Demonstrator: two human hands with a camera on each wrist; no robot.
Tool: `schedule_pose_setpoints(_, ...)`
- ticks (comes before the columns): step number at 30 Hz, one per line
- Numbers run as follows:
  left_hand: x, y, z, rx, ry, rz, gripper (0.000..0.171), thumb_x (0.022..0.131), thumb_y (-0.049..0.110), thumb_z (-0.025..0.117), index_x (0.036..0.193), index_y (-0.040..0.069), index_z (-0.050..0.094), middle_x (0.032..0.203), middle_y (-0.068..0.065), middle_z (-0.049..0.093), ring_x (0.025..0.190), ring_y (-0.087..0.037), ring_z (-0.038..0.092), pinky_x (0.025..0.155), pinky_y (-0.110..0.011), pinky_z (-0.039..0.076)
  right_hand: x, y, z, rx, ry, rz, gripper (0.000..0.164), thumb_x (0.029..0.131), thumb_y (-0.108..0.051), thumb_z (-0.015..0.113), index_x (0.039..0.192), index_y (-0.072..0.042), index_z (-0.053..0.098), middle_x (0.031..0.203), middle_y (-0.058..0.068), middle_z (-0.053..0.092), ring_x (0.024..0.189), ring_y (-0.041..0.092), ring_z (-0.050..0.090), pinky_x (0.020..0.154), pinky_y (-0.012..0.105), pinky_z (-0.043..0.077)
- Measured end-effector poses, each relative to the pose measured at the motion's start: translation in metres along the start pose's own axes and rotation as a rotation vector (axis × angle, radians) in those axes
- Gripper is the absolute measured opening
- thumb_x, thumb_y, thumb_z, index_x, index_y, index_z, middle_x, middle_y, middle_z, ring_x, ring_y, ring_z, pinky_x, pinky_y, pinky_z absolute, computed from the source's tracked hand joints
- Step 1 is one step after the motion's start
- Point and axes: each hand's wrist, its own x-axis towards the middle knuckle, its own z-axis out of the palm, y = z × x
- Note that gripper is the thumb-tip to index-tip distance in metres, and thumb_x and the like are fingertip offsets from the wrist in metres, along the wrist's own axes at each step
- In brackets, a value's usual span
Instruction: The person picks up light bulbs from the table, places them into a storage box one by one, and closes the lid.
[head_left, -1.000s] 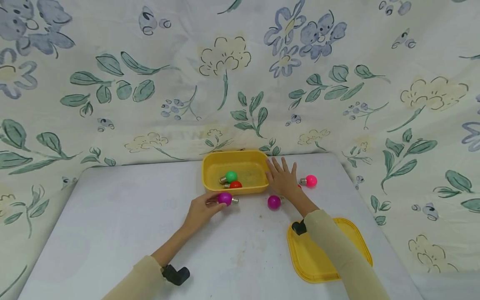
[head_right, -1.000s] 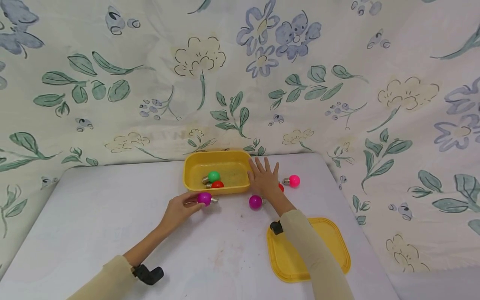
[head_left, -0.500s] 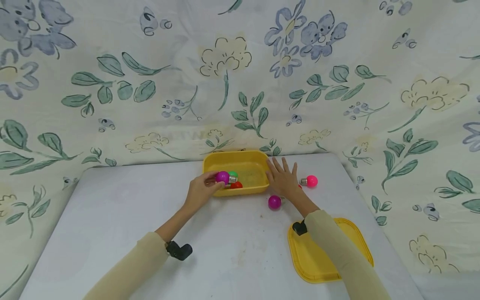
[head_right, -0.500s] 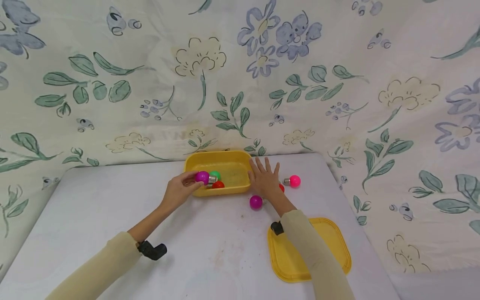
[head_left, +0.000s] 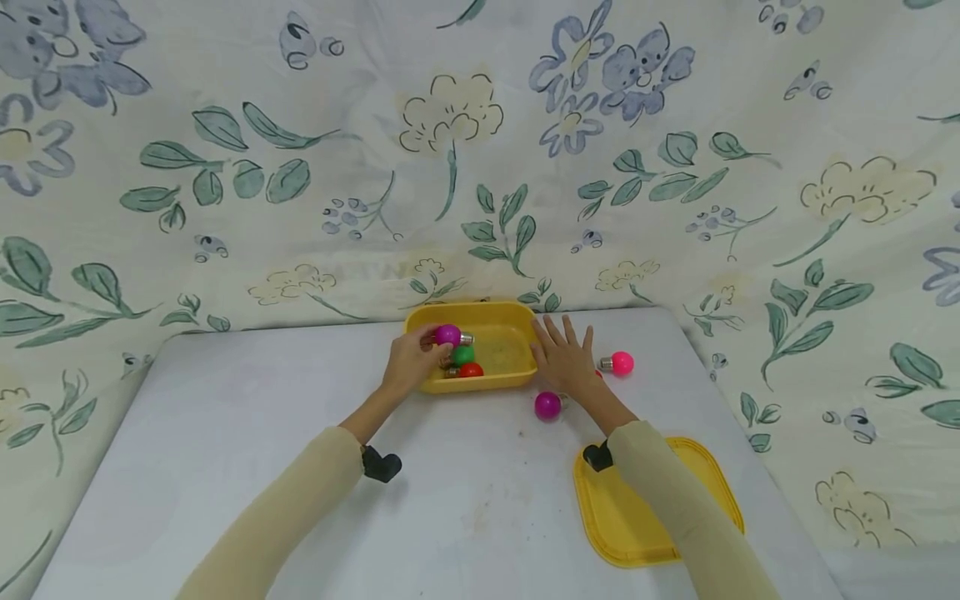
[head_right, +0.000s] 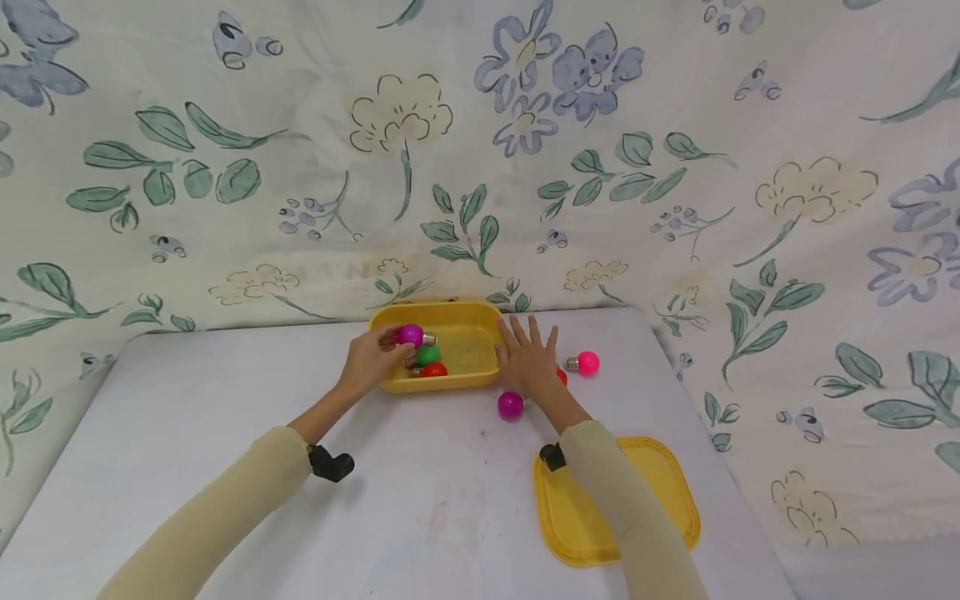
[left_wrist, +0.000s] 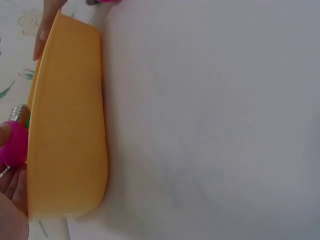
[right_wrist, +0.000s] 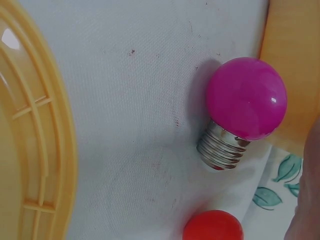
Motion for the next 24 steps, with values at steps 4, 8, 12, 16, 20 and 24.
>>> schedule_pose_setpoints(4, 0.007, -0.001, 0.001, 0.028, -0.003, -0.012, 0.047, 0.096, 0.016, 0.068, 0.134, -0.007, 0.055, 0.126, -0.024, 0.063, 0.115, -0.035, 0.061, 0.097, -0.042, 0.051, -0.001, 0.000, -0.001, 0.006, 0.002, -0.003, 0.059, 0.108, -0.045, 0.020, 0.162, -0.023, 0.010, 0.166, 0.005, 0.011, 0.151, 0.036, 0.000, 0.114, 0.067, -0.001)
schedule_pose_setpoints(8, 0.013, -0.002, 0.003, 0.069, -0.013, 0.000, 0.044, 0.097, 0.015, 0.067, 0.133, -0.007, 0.056, 0.127, -0.024, 0.063, 0.116, -0.036, 0.061, 0.098, -0.043, 0.050, -0.001, 0.000, 0.000, 0.014, 0.001, -0.004, 0.059, 0.108, -0.045, 0.020, 0.162, -0.023, 0.010, 0.166, 0.004, 0.010, 0.151, 0.036, -0.001, 0.113, 0.067, -0.005)
schedule_pose_setpoints(12, 0.018, 0.000, 0.004, 0.109, -0.027, 0.003, 0.041, 0.097, 0.013, 0.066, 0.131, -0.008, 0.057, 0.125, -0.024, 0.064, 0.113, -0.036, 0.061, 0.098, -0.044, 0.050, 0.000, 0.001, 0.001, 0.022, -0.002, -0.001, 0.059, 0.108, -0.045, 0.019, 0.162, -0.023, 0.010, 0.166, 0.004, 0.009, 0.151, 0.035, -0.001, 0.113, 0.066, -0.008)
schedule_pose_setpoints(16, 0.023, 0.003, 0.006, 0.161, -0.044, -0.018, 0.041, 0.098, 0.013, 0.065, 0.131, -0.008, 0.057, 0.124, -0.024, 0.063, 0.109, -0.035, 0.061, 0.097, -0.044, 0.051, 0.001, 0.002, 0.001, 0.021, -0.012, 0.005, 0.059, 0.108, -0.046, 0.018, 0.162, -0.024, 0.008, 0.166, 0.003, 0.007, 0.151, 0.034, -0.004, 0.113, 0.066, -0.009)
schedule_pose_setpoints(20, 0.027, 0.002, 0.010, 0.204, -0.058, -0.051, 0.041, 0.099, 0.015, 0.064, 0.132, -0.008, 0.056, 0.126, -0.024, 0.062, 0.111, -0.035, 0.060, 0.098, -0.045, 0.050, 0.001, 0.002, 0.001, 0.018, -0.010, 0.000, 0.059, 0.108, -0.046, 0.017, 0.162, -0.024, 0.007, 0.166, 0.003, 0.007, 0.151, 0.035, -0.004, 0.113, 0.066, -0.007)
schedule_pose_setpoints(24, 0.029, 0.001, 0.013, 0.245, -0.063, -0.069, 0.041, 0.099, 0.016, 0.063, 0.131, -0.008, 0.055, 0.127, -0.024, 0.061, 0.112, -0.036, 0.060, 0.099, -0.045, 0.049, 0.002, 0.003, 0.002, 0.009, -0.001, -0.002, 0.060, 0.108, -0.047, 0.018, 0.162, -0.024, 0.008, 0.166, 0.003, 0.009, 0.151, 0.035, -0.001, 0.113, 0.067, -0.005)
